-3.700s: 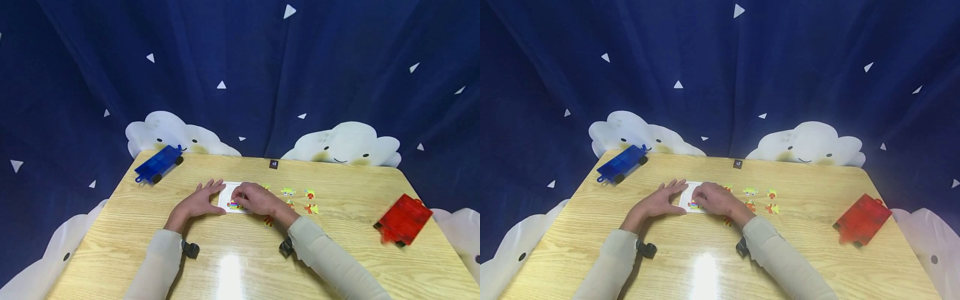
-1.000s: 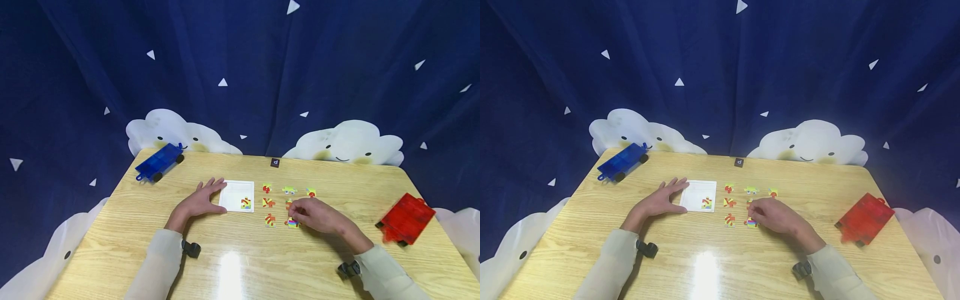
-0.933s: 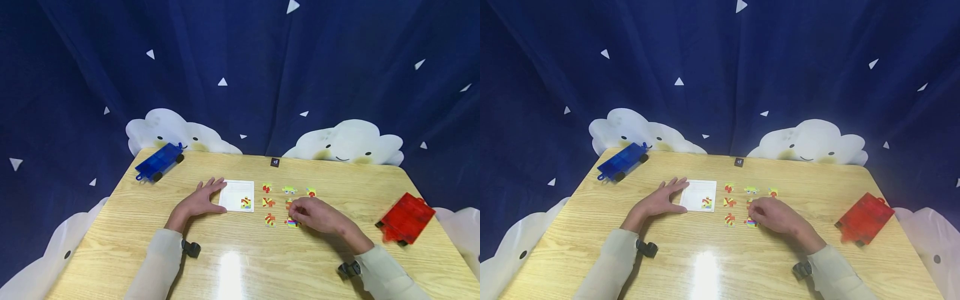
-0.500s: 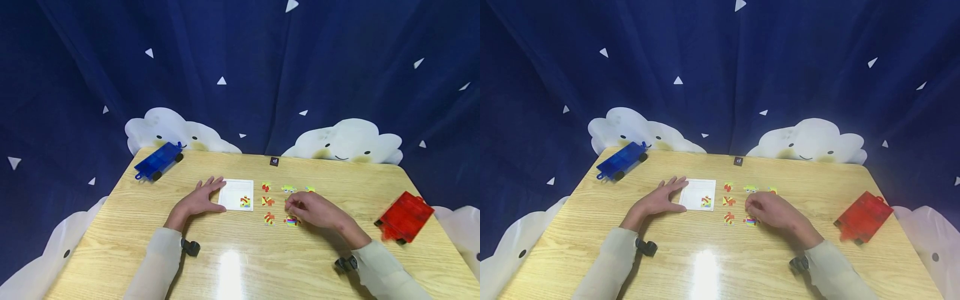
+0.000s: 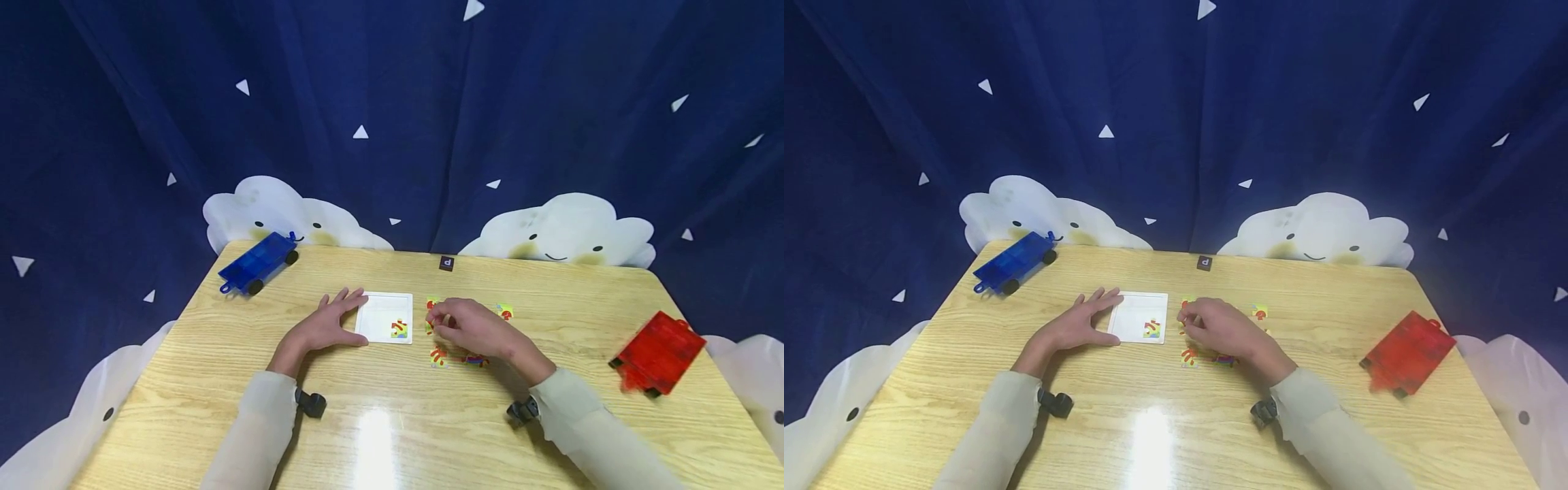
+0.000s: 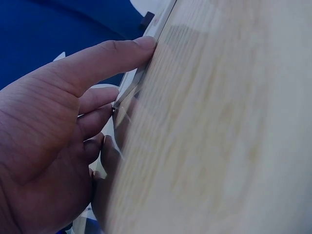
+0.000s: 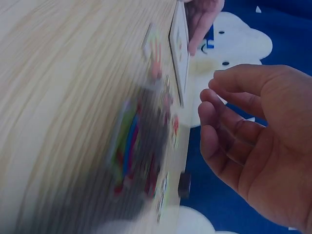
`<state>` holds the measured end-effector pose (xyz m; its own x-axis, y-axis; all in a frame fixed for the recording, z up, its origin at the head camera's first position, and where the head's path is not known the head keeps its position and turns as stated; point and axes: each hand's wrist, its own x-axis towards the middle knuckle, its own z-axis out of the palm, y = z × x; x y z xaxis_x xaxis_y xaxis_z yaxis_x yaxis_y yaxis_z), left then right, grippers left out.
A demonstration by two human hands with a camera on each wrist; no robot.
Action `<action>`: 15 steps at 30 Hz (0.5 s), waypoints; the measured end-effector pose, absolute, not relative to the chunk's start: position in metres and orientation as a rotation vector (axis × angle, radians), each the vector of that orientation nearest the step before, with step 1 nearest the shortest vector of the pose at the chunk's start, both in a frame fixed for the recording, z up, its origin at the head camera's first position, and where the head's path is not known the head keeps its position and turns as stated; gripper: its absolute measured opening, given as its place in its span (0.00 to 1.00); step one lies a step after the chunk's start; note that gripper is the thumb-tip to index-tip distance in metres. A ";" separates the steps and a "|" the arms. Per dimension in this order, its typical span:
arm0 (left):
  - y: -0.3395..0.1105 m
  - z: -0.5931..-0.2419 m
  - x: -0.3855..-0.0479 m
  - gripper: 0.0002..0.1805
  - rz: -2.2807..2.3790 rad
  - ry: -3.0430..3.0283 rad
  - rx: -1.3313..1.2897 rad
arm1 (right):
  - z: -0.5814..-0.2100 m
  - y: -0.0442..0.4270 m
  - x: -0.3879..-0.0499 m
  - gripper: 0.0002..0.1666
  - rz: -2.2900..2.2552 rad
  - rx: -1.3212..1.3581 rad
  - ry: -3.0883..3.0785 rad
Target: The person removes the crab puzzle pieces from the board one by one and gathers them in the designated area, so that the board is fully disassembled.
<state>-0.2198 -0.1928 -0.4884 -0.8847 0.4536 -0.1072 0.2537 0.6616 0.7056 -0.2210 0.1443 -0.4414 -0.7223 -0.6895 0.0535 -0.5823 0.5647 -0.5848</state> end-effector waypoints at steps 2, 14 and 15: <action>-0.193 -0.488 -0.219 0.53 1.043 2.609 0.568 | -0.442 0.135 -0.223 0.12 -0.850 -1.084 2.615; -0.194 -0.489 -0.219 0.52 1.037 2.615 0.565 | -0.457 0.086 -0.236 0.16 -0.770 -1.109 2.624; -0.194 -0.489 -0.220 0.52 1.036 2.613 0.566 | -0.458 0.083 -0.237 0.16 -0.759 -1.102 2.630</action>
